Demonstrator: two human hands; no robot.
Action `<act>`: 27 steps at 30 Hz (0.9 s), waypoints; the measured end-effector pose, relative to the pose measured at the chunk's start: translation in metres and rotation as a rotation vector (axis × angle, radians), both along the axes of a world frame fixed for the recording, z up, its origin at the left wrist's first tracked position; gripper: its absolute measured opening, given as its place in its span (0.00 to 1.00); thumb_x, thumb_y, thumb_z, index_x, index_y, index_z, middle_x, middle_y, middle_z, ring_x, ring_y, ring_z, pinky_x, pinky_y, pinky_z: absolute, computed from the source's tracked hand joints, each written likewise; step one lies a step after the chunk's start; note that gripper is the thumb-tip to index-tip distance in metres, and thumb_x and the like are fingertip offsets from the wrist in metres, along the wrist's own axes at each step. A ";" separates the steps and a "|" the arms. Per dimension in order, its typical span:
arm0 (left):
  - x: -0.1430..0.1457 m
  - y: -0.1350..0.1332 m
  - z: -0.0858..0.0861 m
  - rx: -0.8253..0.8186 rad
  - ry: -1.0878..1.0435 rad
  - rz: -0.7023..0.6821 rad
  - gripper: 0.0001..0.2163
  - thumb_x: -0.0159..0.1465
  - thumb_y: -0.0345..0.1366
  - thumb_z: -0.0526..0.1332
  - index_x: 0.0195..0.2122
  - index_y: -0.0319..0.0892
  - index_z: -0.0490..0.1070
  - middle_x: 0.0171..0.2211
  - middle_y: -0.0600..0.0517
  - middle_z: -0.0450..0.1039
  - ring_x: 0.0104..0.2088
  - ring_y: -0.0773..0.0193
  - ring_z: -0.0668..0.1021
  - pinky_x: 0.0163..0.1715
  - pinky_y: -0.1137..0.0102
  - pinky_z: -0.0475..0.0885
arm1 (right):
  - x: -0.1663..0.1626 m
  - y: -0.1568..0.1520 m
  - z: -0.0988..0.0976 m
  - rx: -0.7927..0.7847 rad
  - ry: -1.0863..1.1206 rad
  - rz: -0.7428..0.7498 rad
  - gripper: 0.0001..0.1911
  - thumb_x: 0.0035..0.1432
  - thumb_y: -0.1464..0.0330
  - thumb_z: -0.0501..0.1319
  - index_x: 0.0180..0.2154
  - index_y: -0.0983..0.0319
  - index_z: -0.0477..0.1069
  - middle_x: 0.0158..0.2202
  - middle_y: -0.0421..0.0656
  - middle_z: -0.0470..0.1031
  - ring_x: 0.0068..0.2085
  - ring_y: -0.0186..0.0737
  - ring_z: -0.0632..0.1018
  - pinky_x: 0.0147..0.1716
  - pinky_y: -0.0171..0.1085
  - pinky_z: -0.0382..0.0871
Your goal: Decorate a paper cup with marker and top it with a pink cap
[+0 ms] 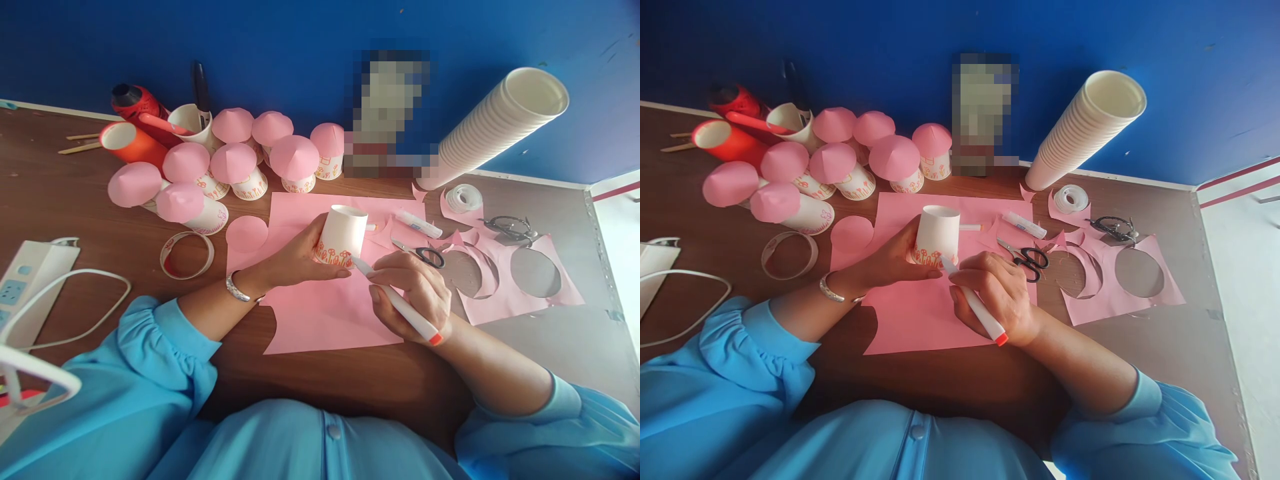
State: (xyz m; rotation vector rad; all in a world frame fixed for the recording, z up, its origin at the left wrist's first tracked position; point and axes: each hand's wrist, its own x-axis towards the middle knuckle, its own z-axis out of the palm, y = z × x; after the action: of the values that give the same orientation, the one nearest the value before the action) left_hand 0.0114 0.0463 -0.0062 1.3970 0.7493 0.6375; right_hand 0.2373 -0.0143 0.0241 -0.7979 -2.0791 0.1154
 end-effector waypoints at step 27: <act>0.001 0.000 0.006 0.002 0.021 0.006 0.38 0.58 0.48 0.77 0.65 0.47 0.63 0.63 0.40 0.71 0.61 0.42 0.75 0.52 0.55 0.78 | -0.001 0.000 0.000 0.006 0.010 0.010 0.12 0.62 0.78 0.60 0.46 0.60 0.70 0.32 0.43 0.77 0.30 0.40 0.79 0.26 0.38 0.75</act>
State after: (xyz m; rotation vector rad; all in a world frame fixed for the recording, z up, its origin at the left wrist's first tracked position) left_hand 0.0125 0.0461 0.0000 1.4052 0.7694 0.6291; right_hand 0.2358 -0.0140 0.0243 -0.7824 -2.0732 0.1183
